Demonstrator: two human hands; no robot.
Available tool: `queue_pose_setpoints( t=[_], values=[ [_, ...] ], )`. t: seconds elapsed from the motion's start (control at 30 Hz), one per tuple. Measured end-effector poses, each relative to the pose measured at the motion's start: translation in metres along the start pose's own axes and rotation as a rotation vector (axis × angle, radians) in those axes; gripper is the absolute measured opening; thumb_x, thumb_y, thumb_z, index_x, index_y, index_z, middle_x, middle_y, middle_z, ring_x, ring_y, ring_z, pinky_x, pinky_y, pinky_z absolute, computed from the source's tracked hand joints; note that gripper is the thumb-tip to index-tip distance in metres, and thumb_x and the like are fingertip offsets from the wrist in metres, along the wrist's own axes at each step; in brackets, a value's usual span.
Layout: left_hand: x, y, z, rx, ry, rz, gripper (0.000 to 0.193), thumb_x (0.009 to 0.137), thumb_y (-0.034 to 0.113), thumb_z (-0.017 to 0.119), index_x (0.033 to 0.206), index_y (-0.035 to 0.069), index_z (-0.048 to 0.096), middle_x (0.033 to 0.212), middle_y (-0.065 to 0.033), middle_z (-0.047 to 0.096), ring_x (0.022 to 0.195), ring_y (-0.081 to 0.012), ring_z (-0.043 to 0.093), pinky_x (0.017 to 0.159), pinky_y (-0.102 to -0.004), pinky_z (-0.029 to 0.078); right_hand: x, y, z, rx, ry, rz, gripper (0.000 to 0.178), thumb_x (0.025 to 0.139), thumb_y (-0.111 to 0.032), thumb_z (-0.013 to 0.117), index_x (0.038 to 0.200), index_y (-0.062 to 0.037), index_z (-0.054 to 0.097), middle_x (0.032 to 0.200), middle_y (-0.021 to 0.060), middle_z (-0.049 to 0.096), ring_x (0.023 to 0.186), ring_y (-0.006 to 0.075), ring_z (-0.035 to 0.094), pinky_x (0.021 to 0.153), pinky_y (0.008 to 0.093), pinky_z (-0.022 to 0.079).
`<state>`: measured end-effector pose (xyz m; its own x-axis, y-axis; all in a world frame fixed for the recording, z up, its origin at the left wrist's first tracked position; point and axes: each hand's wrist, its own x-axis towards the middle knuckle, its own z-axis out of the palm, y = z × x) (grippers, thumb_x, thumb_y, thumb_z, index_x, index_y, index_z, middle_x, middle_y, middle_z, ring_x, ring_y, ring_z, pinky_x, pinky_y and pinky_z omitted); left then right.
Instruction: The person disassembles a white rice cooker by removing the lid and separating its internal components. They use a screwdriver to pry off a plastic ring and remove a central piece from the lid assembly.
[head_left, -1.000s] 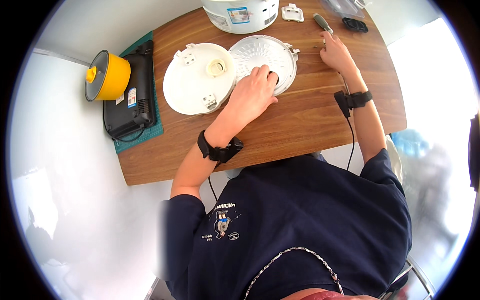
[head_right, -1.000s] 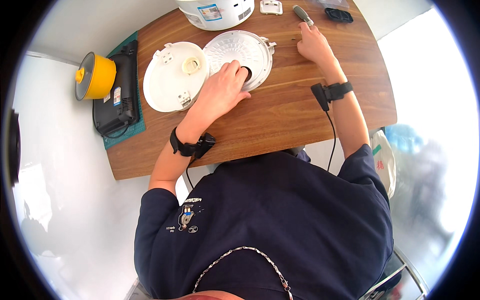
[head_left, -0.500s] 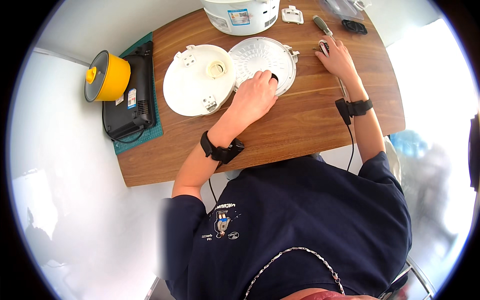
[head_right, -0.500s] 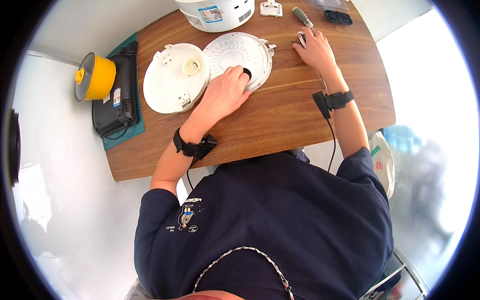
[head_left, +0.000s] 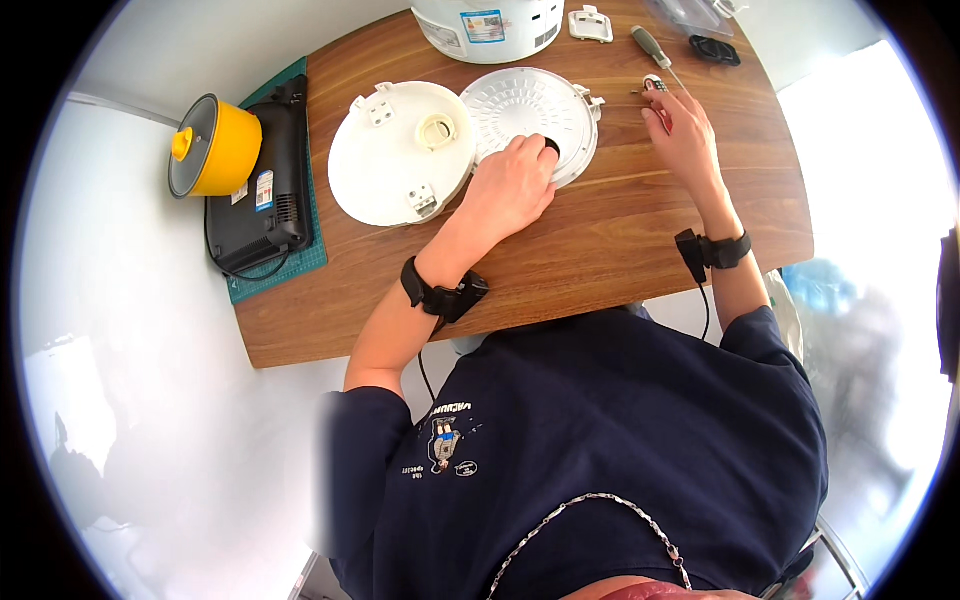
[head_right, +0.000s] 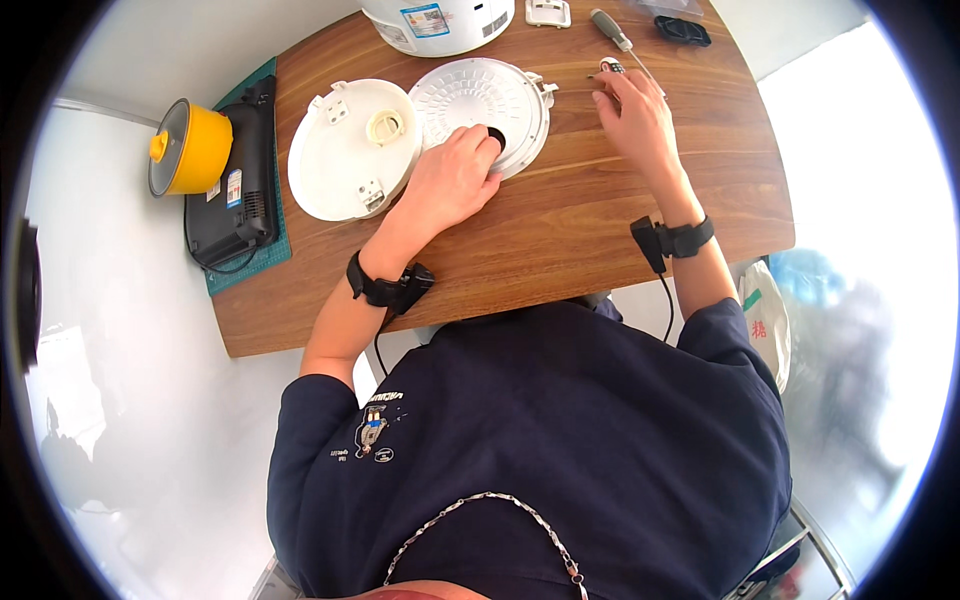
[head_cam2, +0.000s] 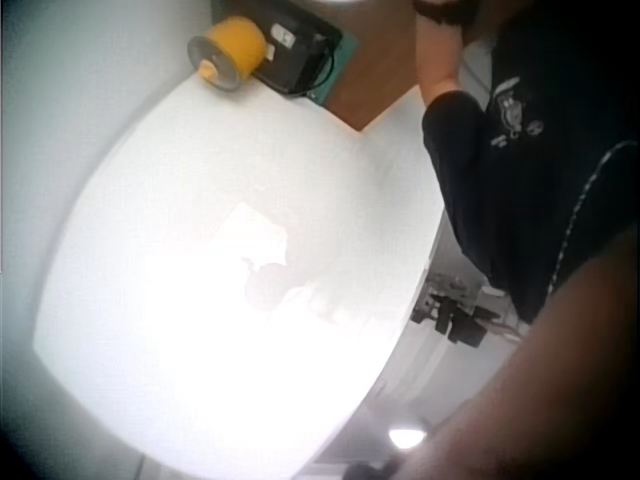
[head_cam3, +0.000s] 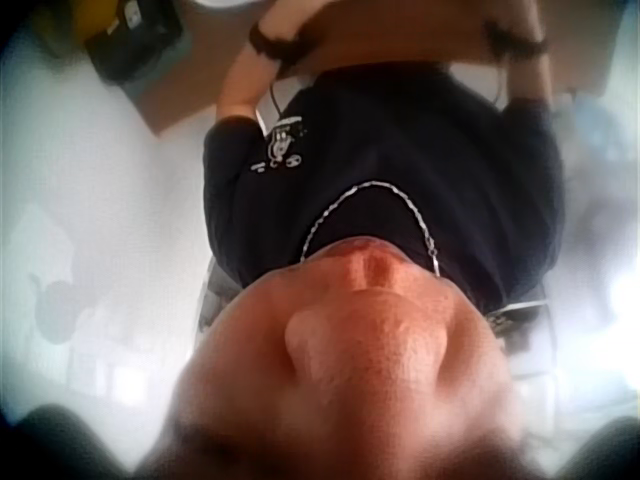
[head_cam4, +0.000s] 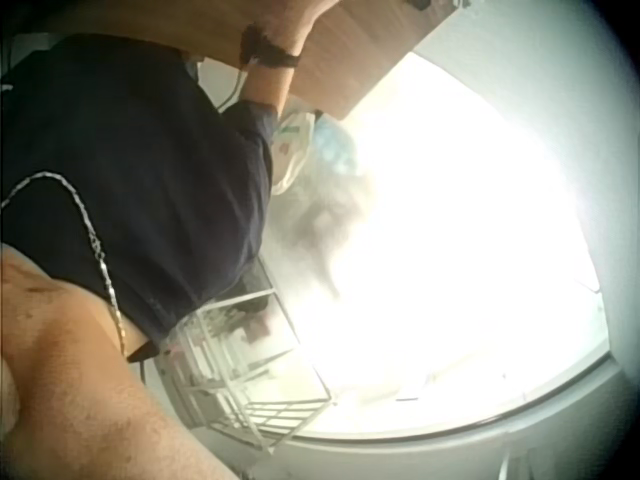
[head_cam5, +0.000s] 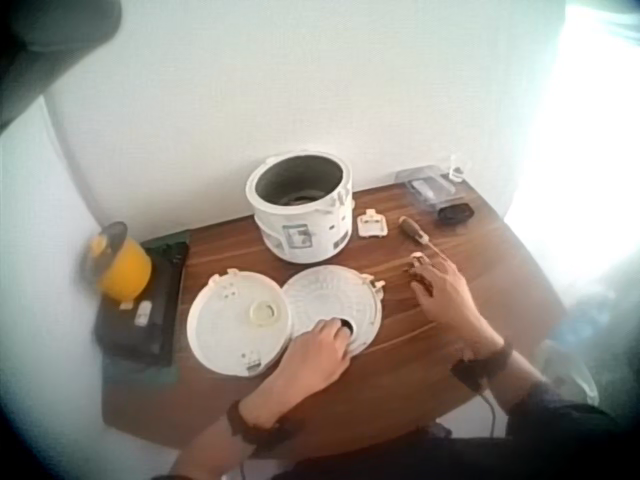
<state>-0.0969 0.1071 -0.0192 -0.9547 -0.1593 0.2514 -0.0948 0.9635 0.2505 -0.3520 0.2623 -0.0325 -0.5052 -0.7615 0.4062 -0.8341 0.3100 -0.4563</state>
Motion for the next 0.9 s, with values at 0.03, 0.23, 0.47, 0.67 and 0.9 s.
queue_pose_setpoints(
  t=[0.03, 0.23, 0.47, 0.67, 0.9],
  values=[
    [0.0, 0.0, 0.0, 0.0, 0.0, 0.002, 0.023, 0.081, 0.013, 0.079, 0.093, 0.001, 0.064, 0.099, -0.0102, 0.062, 0.096, -0.0264, 0.064, 0.071, -0.0377, 0.06, -0.002, -0.007, 0.0, 0.02, 0.01, -0.012, 0.021, 0.094, -0.016, 0.069, 0.113, -0.0079, 0.073, 0.101, 0.0092, 0.068, 0.097, 0.0294, 0.064, 0.087, 0.042, 0.052],
    [0.002, -0.001, 0.002, -0.016, -0.039, -0.029, 0.022, 0.081, 0.014, 0.077, 0.093, 0.003, 0.06, 0.099, -0.0092, 0.061, 0.098, -0.0286, 0.064, 0.071, -0.0413, 0.058, -0.009, -0.035, -0.001, 0.217, -0.121, 0.03, 0.019, 0.094, -0.01, 0.066, 0.111, -0.0056, 0.073, 0.089, 0.009, 0.067, 0.077, 0.0261, 0.064, 0.075, 0.0364, 0.053],
    [0.004, 0.011, -0.016, -0.134, 0.091, -0.031, 0.02, 0.083, 0.017, 0.077, 0.092, 0.005, 0.063, 0.096, -0.0063, 0.064, 0.091, -0.0261, 0.066, 0.069, -0.0383, 0.057, -0.016, -0.031, 0.003, 0.207, -0.084, -0.036, 0.037, 0.09, -0.004, 0.068, 0.127, -0.0094, 0.066, 0.103, 0.0096, 0.066, 0.086, 0.0252, 0.065, 0.08, 0.0375, 0.055],
    [0.002, 0.025, -0.052, -0.43, 0.125, -0.045, 0.022, 0.087, 0.015, 0.077, 0.097, 0.002, 0.063, 0.094, -0.0076, 0.062, 0.083, -0.0264, 0.064, 0.068, -0.036, 0.053, -0.01, -0.042, -0.001, 0.229, 0.036, -0.179, 0.066, 0.081, 0.006, 0.074, 0.141, -0.0139, 0.057, 0.125, 0.0101, 0.058, 0.101, 0.0263, 0.065, 0.087, 0.0379, 0.057],
    [-0.006, 0.024, -0.06, -0.578, 0.093, -0.047, 0.024, 0.089, 0.013, 0.078, 0.101, -0.001, 0.062, 0.096, -0.0093, 0.06, 0.083, -0.0255, 0.062, 0.07, -0.035, 0.052, -0.001, -0.06, 0.006, 0.284, 0.2, -0.228, 0.067, 0.077, 0.007, 0.076, 0.139, -0.0111, 0.058, 0.128, 0.0103, 0.059, 0.1, 0.0245, 0.068, 0.084, 0.0352, 0.058]
  ],
)
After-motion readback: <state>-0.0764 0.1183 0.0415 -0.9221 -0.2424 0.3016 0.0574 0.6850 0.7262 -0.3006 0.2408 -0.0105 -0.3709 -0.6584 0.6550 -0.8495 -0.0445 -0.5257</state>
